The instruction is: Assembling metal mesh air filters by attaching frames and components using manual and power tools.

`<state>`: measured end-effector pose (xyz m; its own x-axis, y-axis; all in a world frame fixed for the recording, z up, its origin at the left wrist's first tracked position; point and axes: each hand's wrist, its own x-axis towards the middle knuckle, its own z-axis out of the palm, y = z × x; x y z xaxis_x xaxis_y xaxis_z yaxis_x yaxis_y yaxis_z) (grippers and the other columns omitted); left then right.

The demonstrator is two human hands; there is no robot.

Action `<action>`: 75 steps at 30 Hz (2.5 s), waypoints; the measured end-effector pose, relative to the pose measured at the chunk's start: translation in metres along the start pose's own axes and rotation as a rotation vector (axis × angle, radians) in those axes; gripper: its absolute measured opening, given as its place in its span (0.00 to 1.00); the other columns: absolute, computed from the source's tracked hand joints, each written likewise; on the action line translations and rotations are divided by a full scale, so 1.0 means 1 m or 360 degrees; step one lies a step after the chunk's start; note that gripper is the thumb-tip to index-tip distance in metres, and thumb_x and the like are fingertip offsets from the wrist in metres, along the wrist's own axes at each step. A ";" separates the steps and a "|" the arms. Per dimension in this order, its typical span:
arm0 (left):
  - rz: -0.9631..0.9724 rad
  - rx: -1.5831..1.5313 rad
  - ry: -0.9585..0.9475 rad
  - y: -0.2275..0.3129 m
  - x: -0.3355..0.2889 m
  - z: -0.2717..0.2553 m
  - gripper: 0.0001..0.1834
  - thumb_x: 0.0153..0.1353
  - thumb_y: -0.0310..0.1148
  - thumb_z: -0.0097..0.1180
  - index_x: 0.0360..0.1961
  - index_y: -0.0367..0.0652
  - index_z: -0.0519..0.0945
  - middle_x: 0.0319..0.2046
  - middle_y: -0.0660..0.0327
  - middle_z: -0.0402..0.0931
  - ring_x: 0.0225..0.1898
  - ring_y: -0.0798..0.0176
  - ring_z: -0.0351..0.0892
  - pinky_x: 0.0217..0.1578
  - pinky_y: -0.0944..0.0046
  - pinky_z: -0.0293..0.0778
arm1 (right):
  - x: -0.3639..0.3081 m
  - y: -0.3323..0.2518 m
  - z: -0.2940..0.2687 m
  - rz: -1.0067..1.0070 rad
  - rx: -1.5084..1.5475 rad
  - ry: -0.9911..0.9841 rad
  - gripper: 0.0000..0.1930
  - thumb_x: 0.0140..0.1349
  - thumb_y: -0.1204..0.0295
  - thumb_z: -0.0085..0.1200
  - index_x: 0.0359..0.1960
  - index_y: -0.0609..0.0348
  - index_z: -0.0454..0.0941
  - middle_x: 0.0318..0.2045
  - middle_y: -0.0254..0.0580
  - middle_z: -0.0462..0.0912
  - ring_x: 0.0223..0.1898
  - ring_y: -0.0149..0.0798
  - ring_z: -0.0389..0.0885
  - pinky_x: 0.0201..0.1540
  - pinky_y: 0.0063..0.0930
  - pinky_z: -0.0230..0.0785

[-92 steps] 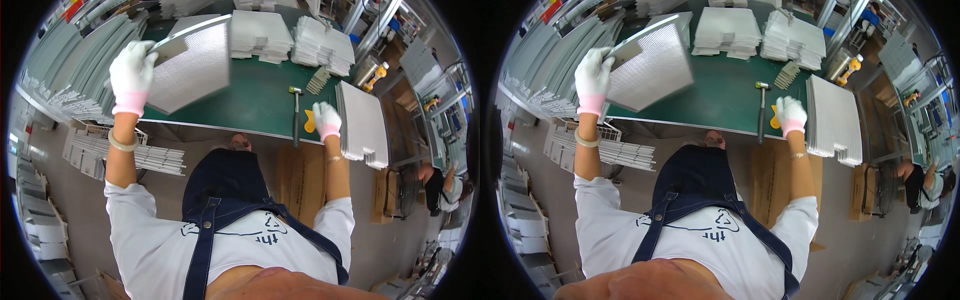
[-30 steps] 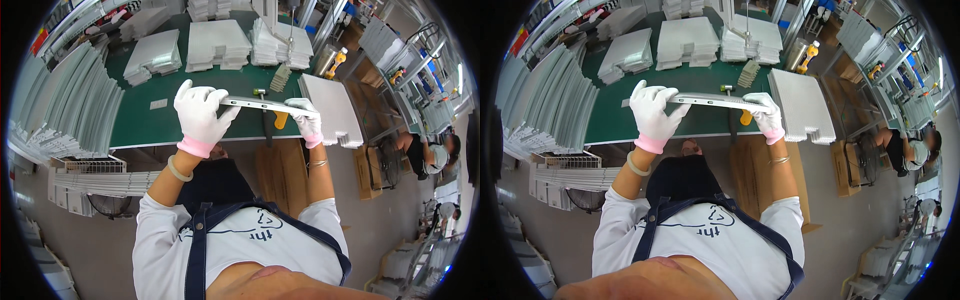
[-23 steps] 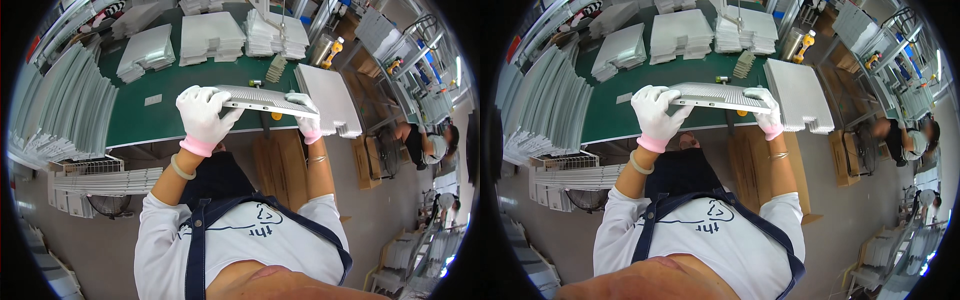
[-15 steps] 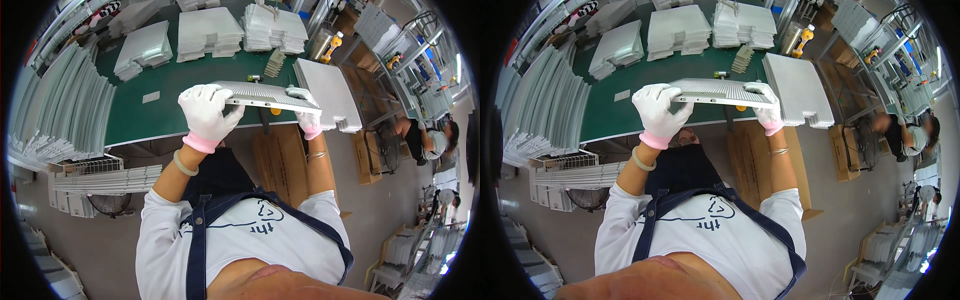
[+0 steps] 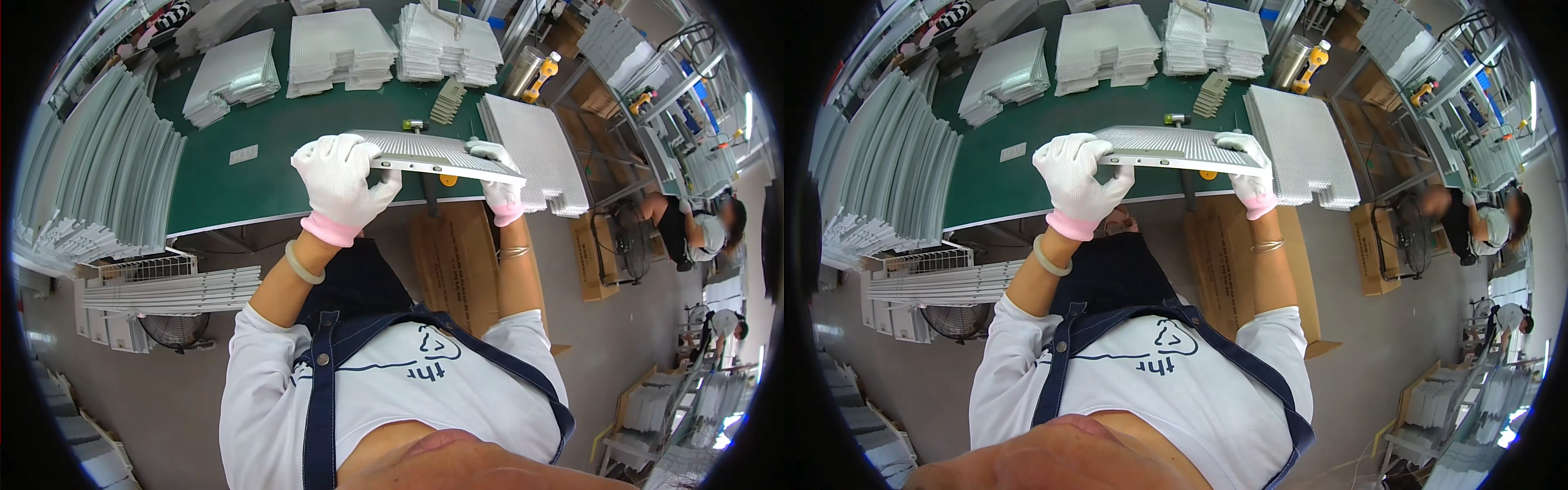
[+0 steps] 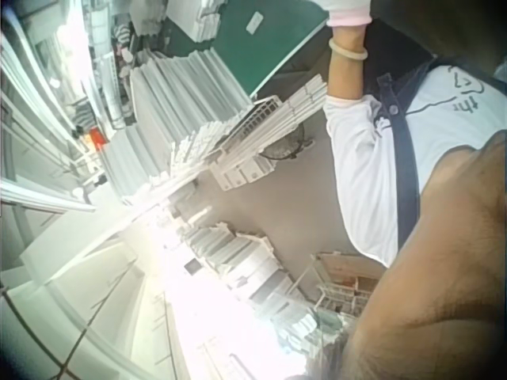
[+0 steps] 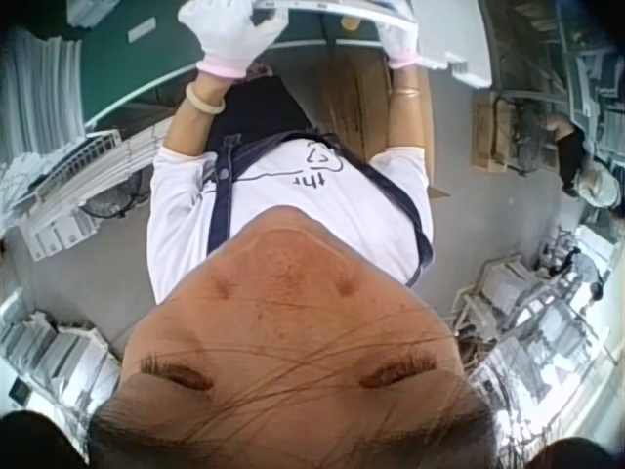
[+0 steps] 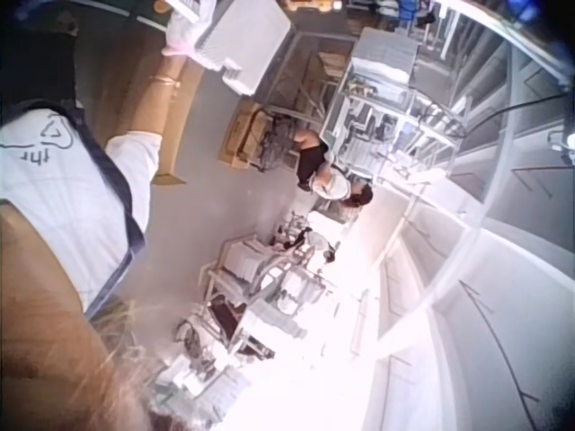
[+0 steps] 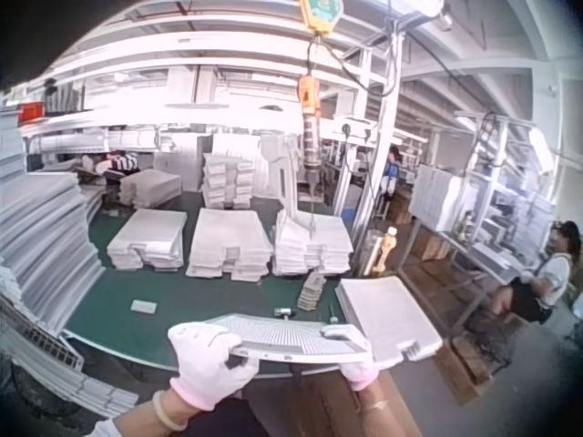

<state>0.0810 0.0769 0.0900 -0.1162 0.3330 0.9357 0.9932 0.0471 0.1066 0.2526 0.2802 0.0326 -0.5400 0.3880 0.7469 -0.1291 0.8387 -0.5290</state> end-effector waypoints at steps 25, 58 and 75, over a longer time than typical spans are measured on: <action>0.0008 0.0024 0.0021 -0.003 0.003 0.002 0.11 0.36 0.33 0.60 0.24 0.50 0.72 0.24 0.66 0.70 0.28 0.61 0.70 0.32 0.60 0.57 | 0.004 -0.002 -0.002 -0.0024 0.0088 -0.0066 0.09 0.58 0.69 0.54 0.37 0.59 0.75 0.38 0.42 0.80 0.41 0.41 0.79 0.45 0.27 0.70; -0.0320 0.0430 -0.0647 -0.025 0.133 0.048 0.16 0.43 0.45 0.56 0.29 0.45 0.82 0.28 0.60 0.78 0.35 0.58 0.77 0.37 0.58 0.69 | 0.151 -0.052 -0.105 0.0331 0.0188 0.0225 0.26 0.60 0.60 0.53 0.55 0.65 0.65 0.49 0.43 0.73 0.50 0.33 0.70 0.53 0.26 0.63; -0.0109 0.0190 -0.0374 -0.043 0.122 0.053 0.14 0.42 0.46 0.54 0.20 0.46 0.78 0.22 0.59 0.73 0.27 0.56 0.74 0.32 0.57 0.66 | 0.374 -0.020 0.012 -0.0516 0.0484 0.0136 0.22 0.44 0.70 0.59 0.43 0.60 0.70 0.36 0.40 0.74 0.37 0.35 0.71 0.41 0.27 0.67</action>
<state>0.0234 0.1652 0.1818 -0.1955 0.5341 0.8225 0.9766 0.1830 0.1133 0.0438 0.4036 0.3179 -0.3623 0.1649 0.9174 -0.5255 0.7767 -0.3472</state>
